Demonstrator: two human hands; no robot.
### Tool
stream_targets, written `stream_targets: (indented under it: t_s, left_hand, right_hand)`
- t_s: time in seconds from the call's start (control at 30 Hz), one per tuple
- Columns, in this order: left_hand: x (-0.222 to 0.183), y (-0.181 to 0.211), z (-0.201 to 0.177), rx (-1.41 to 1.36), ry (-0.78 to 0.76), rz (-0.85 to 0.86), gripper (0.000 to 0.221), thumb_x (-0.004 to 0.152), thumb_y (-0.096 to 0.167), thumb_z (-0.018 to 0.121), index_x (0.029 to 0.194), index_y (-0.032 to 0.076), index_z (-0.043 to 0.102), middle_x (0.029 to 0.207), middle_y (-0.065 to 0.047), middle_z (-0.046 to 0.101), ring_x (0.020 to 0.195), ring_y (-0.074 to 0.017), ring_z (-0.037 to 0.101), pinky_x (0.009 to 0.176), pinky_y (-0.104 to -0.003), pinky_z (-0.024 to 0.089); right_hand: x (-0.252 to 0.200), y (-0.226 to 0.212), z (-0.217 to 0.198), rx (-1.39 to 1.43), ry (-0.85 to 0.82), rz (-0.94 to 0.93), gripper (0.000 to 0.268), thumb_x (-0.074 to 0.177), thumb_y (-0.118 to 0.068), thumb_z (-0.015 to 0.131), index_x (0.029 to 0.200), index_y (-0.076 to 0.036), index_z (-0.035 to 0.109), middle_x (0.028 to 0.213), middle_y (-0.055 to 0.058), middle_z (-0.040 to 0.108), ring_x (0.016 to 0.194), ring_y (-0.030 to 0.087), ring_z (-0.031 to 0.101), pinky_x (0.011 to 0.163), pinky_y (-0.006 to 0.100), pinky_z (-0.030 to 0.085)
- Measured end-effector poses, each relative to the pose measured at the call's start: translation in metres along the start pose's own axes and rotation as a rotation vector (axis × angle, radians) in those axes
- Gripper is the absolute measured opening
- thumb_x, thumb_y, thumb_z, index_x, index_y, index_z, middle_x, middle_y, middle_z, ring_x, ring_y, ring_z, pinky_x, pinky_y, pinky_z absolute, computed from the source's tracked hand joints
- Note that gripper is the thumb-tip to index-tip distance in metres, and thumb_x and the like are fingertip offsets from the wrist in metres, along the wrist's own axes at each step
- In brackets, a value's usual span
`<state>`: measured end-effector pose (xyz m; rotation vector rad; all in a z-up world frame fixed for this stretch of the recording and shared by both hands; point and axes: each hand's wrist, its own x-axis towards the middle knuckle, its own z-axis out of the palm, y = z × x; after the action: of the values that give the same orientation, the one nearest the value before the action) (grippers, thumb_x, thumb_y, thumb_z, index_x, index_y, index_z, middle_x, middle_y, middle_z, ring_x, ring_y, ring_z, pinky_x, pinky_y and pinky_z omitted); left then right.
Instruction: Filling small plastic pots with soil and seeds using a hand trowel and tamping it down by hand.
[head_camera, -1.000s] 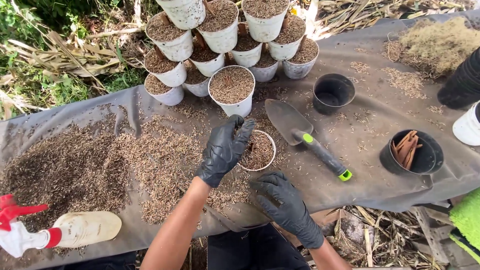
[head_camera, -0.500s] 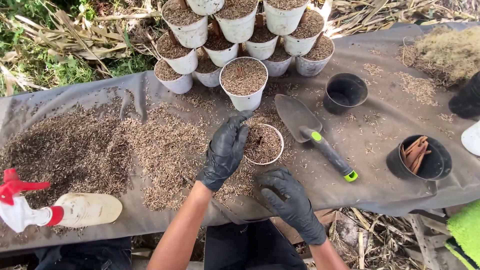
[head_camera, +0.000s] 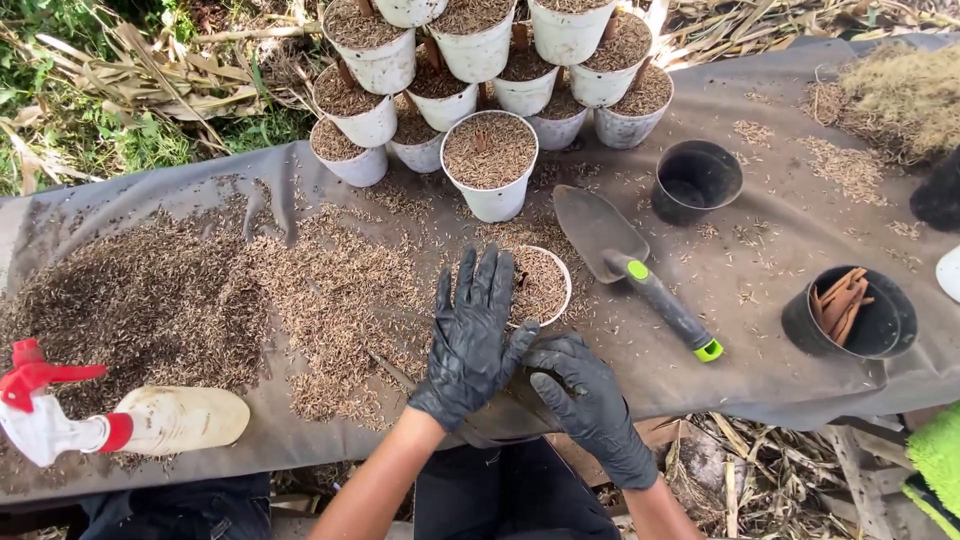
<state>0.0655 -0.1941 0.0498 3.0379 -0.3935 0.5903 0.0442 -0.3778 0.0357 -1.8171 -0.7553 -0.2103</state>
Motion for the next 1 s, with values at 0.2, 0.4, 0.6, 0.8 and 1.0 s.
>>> stream_targets:
  t_s: [0.2, 0.4, 0.6, 0.8, 1.0]
  left_hand:
    - [0.003, 0.032, 0.012, 0.042, 0.001, -0.207, 0.092, 0.100, 0.070, 0.033, 0.164, 0.005, 0.020, 0.170, -0.016, 0.023, 0.158, -0.0414, 0.015, 0.121, -0.068, 0.012]
    - [-0.003, 0.027, 0.017, -0.017, 0.018, -0.234, 0.082, 0.106, 0.056, 0.035, 0.164, 0.003, 0.013, 0.172, -0.016, 0.020, 0.158, -0.0385, 0.019, 0.126, -0.059, 0.015]
    - [-0.008, 0.029, 0.009, -0.250, 0.069, -0.252, 0.086, 0.102, 0.058, 0.041, 0.163, 0.002, 0.019, 0.169, -0.025, 0.020, 0.157, -0.0430, 0.019, 0.124, -0.057, 0.019]
    - [-0.010, 0.015, 0.018, -0.490, 0.234, -0.404, 0.108, 0.089, 0.067, 0.060, 0.164, 0.009, 0.009, 0.168, -0.023, 0.024, 0.154, -0.0396, 0.028, 0.121, -0.059, 0.025]
    - [-0.018, -0.012, 0.012, -0.437, 0.272, -0.362, 0.100, 0.085, 0.045, 0.068, 0.164, 0.007, 0.018, 0.161, -0.028, 0.033, 0.150, -0.0444, 0.035, 0.118, -0.061, 0.032]
  right_hand:
    - [-0.018, 0.026, 0.005, -0.164, 0.061, 0.027, 0.031, 0.102, -0.031, 0.056, 0.092, -0.003, 0.066, 0.107, 0.014, 0.072, 0.104, 0.036, 0.067, 0.091, 0.045, 0.052]
    - [-0.006, -0.007, -0.005, 0.309, 0.314, 0.196, 0.051, 0.112, -0.043, 0.034, 0.092, -0.009, 0.065, 0.092, 0.008, 0.071, 0.092, 0.024, 0.069, 0.093, 0.040, 0.055]
    - [-0.012, 0.000, -0.002, 0.301, 0.372, 0.137, 0.056, 0.113, -0.048, 0.034, 0.101, -0.004, 0.067, 0.100, 0.010, 0.069, 0.100, 0.024, 0.067, 0.094, 0.037, 0.056]
    - [-0.007, -0.002, -0.002, 0.234, 0.354, 0.126, 0.039, 0.112, -0.031, 0.037, 0.108, -0.005, 0.066, 0.106, 0.010, 0.070, 0.104, 0.025, 0.068, 0.097, 0.037, 0.056]
    - [-0.014, -0.001, -0.002, 0.282, 0.363, 0.169, 0.027, 0.110, -0.018, 0.043, 0.108, -0.005, 0.067, 0.107, 0.010, 0.068, 0.107, 0.024, 0.066, 0.100, 0.037, 0.057]
